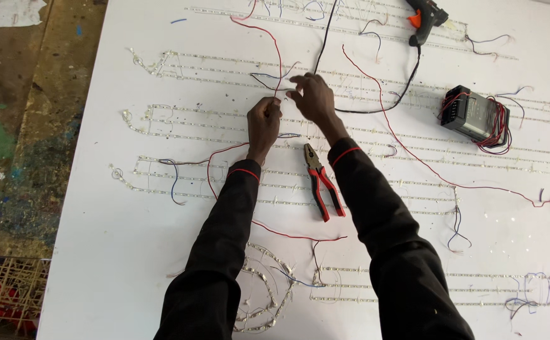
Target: The person connects red and blue wires to LED strips laid out on a white board. They use pliers to strip wire ends and twist connections by hand, then secure the joints with a hot glue gun. The process repeats across multiple LED strip segments.
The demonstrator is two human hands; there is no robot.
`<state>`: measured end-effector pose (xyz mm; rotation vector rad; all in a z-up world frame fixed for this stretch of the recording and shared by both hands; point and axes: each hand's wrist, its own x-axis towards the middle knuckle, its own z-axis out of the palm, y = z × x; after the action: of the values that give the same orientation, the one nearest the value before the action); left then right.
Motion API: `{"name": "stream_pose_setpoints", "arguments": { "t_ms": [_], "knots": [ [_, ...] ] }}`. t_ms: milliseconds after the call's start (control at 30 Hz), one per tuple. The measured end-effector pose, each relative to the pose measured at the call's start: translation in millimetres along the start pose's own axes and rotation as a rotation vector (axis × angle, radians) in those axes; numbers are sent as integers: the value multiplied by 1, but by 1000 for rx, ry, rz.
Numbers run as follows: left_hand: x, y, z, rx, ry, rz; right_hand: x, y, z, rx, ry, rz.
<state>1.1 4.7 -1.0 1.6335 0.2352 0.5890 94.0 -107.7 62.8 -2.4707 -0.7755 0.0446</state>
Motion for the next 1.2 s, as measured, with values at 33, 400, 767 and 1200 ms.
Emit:
{"name": "stream_pose_setpoints", "arguments": {
  "t_ms": [33,400,767,1200],
  "knots": [
    [-1,2,-2,-24,1,-32,0,-1,7,-96,-14,15],
    [9,-5,2,292,-32,141,-6,-1,14,-373,-62,-282],
    [13,-20,1,258,-8,219,1,14,5,-498,-85,-515],
    [14,-23,0,191,59,196,38,17,6,-404,-104,-765]
  ]
}}
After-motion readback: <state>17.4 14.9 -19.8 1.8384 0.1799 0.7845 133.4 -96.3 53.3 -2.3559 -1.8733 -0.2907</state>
